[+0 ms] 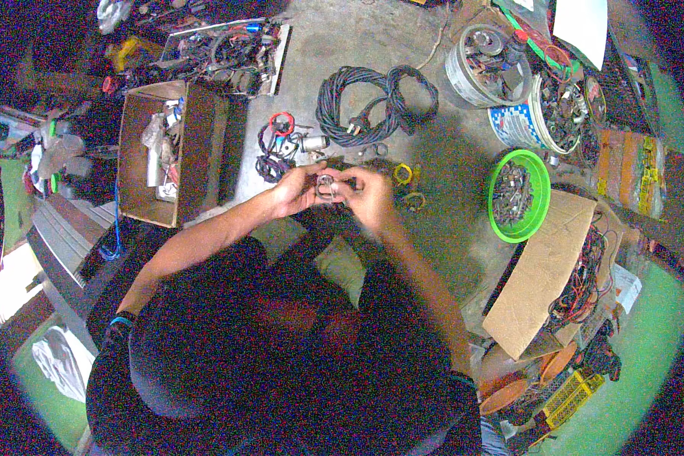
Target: The person sits on the floor in a cluttered room and handles various electrical components. They strip the insulation off red and yellow wires, twist the exposed strands, and manipulate small metal connectors and plastic parts. The person also picks up and examines a coiled black cable and a small white cylindrical object.
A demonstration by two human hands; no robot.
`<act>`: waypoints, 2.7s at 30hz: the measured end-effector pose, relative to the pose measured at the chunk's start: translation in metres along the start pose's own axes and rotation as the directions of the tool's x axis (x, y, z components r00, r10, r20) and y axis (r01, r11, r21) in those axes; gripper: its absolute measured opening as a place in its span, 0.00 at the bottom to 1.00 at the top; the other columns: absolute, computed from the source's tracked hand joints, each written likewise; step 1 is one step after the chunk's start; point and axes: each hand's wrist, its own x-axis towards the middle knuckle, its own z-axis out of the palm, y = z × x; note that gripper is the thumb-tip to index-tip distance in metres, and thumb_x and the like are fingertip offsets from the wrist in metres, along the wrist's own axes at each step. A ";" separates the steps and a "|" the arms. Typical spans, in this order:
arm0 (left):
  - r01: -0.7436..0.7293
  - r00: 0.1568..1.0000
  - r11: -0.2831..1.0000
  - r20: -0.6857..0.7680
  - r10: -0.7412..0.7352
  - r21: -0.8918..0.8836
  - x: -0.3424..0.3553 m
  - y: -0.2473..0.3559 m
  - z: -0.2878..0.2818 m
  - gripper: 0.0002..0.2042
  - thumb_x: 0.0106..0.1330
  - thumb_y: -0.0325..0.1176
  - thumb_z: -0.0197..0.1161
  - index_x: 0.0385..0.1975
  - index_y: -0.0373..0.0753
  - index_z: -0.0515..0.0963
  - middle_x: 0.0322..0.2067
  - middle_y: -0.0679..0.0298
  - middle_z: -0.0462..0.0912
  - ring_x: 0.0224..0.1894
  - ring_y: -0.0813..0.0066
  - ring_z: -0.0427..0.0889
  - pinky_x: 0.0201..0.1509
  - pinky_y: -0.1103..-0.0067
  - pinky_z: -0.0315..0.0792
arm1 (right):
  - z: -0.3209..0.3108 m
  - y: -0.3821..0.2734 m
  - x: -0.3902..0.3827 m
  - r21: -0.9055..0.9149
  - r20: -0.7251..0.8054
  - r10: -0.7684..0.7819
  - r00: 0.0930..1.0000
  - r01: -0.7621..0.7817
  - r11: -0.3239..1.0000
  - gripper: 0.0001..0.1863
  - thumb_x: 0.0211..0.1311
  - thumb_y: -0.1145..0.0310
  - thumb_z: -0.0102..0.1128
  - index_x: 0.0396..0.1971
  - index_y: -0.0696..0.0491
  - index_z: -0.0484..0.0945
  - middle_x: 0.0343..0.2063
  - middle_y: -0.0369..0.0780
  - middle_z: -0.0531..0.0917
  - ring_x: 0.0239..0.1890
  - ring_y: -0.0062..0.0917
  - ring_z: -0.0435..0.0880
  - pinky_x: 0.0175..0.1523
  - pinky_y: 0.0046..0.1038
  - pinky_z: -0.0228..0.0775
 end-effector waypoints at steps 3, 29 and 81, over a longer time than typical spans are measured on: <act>0.003 1.000 1.000 -0.013 -0.003 -0.014 -0.002 0.003 0.004 0.21 0.75 0.40 0.35 0.46 0.29 0.70 0.46 0.50 0.78 0.49 0.60 0.79 0.55 0.70 0.75 | 0.000 0.019 0.003 0.085 -0.269 -0.052 0.962 0.077 0.993 0.07 0.52 0.75 0.67 0.32 0.58 0.81 0.16 0.32 0.77 0.19 0.13 0.71 0.27 0.17 0.64; -0.052 0.989 0.998 -0.140 0.054 0.019 0.000 0.004 -0.001 0.19 0.74 0.39 0.37 0.47 0.28 0.67 0.45 0.49 0.77 0.48 0.59 0.80 0.55 0.70 0.75 | -0.016 0.087 -0.017 -0.441 0.007 -0.200 0.980 0.182 0.879 0.09 0.50 0.77 0.60 0.34 0.58 0.77 0.31 0.44 0.78 0.37 0.41 0.78 0.41 0.35 0.71; 0.014 0.999 1.000 -0.046 -0.013 0.024 -0.003 0.003 0.004 0.21 0.74 0.42 0.36 0.46 0.31 0.72 0.48 0.51 0.77 0.51 0.60 0.78 0.56 0.70 0.73 | 0.016 0.100 -0.075 -0.546 0.028 -0.072 0.997 0.076 0.834 0.10 0.55 0.75 0.56 0.38 0.51 0.77 0.38 0.46 0.75 0.38 0.44 0.79 0.42 0.39 0.72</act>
